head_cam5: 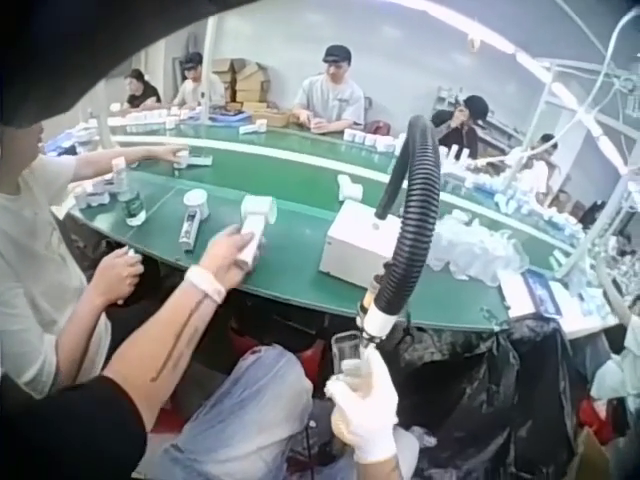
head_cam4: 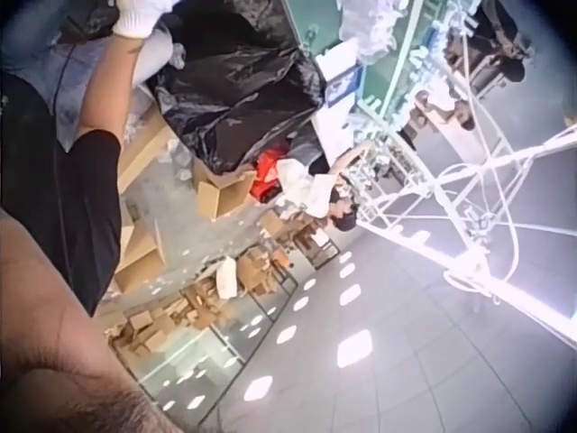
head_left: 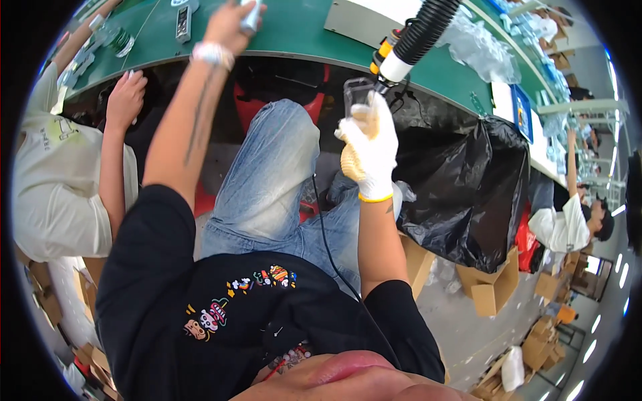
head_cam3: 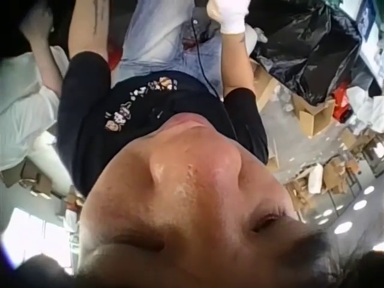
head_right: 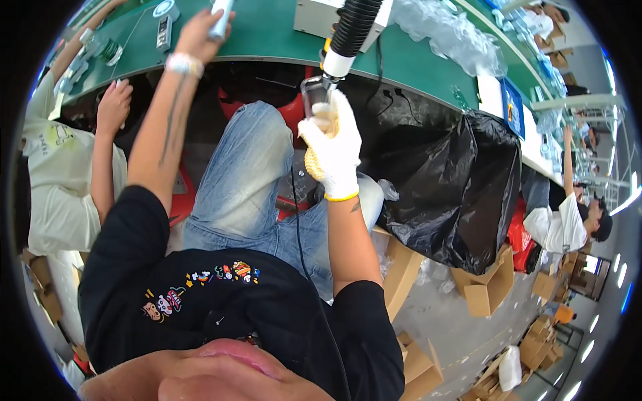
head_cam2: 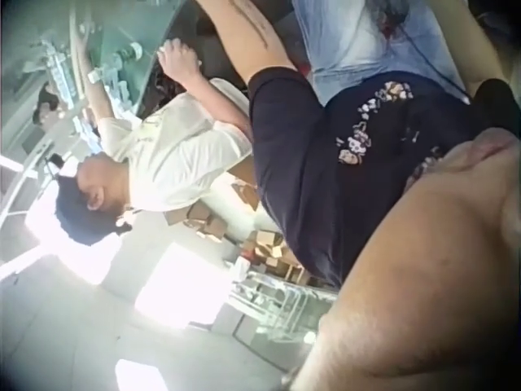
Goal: Assemble handheld fans using a pneumatic assembly tool.
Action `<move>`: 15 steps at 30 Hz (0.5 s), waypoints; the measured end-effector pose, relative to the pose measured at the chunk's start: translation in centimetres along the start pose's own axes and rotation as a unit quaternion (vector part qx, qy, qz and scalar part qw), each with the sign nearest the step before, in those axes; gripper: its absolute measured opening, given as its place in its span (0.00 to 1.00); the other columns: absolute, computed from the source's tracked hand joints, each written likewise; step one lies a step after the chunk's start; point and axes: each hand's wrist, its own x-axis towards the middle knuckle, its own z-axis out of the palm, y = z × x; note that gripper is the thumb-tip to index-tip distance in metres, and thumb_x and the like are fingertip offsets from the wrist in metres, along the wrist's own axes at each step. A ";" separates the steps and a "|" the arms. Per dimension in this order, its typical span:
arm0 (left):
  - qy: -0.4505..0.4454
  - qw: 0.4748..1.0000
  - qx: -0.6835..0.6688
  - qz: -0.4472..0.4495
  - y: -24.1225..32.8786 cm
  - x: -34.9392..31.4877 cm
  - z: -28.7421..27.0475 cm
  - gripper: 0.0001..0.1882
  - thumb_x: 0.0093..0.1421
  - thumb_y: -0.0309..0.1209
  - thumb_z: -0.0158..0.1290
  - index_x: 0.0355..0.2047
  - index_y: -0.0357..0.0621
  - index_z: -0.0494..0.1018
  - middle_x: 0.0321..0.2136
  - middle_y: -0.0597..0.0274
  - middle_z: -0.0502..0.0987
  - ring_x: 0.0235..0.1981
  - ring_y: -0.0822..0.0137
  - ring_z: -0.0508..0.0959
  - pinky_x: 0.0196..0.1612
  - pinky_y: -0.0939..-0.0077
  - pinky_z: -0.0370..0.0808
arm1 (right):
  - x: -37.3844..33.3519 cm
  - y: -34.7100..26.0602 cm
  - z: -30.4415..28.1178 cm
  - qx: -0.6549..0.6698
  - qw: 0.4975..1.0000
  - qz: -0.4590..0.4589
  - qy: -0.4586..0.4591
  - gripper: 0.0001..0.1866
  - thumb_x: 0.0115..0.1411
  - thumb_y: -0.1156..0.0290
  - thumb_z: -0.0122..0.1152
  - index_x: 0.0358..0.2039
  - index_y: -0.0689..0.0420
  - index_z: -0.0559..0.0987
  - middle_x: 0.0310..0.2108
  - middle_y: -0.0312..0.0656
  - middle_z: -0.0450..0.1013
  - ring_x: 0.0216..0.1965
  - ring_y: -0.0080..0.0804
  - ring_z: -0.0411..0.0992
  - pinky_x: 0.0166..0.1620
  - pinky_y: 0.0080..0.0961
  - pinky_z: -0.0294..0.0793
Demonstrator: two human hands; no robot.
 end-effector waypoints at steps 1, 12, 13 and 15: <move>0.126 0.990 0.065 -0.005 -1.9 -3.3 6.7 0.16 0.71 0.33 0.52 0.53 0.34 0.72 0.45 0.51 0.79 0.47 0.58 0.79 0.49 0.62 0.79 | -0.8 0.7 -0.7 -0.052 0.998 -0.019 -0.010 0.40 0.56 0.83 0.70 0.69 0.56 0.66 0.46 0.45 0.74 0.39 0.29 0.75 0.45 0.29 0.80; 0.015 0.988 0.111 -0.108 -12.7 -14.8 21.4 0.21 0.76 0.37 0.47 0.61 0.38 0.59 0.55 0.48 0.77 0.59 0.56 0.77 0.58 0.64 0.75 | -6.7 3.3 -3.3 -0.205 0.978 0.016 0.044 0.41 0.52 0.78 0.77 0.67 0.59 0.69 0.51 0.49 0.75 0.43 0.27 0.76 0.48 0.26 0.80; -0.006 0.985 0.144 -0.089 -13.2 -14.8 21.4 0.21 0.76 0.38 0.46 0.61 0.38 0.58 0.56 0.47 0.76 0.60 0.56 0.76 0.59 0.64 0.75 | -7.0 3.9 -3.2 -0.198 0.979 0.006 0.055 0.41 0.52 0.78 0.76 0.66 0.60 0.69 0.51 0.49 0.75 0.44 0.27 0.76 0.49 0.26 0.79; -0.035 0.982 0.172 -0.075 -13.9 -14.9 20.5 0.22 0.76 0.39 0.46 0.61 0.38 0.58 0.57 0.47 0.76 0.60 0.56 0.76 0.60 0.64 0.74 | -7.2 4.9 -2.7 -0.185 0.980 -0.013 0.075 0.40 0.52 0.79 0.76 0.65 0.61 0.70 0.51 0.49 0.75 0.45 0.27 0.76 0.49 0.26 0.79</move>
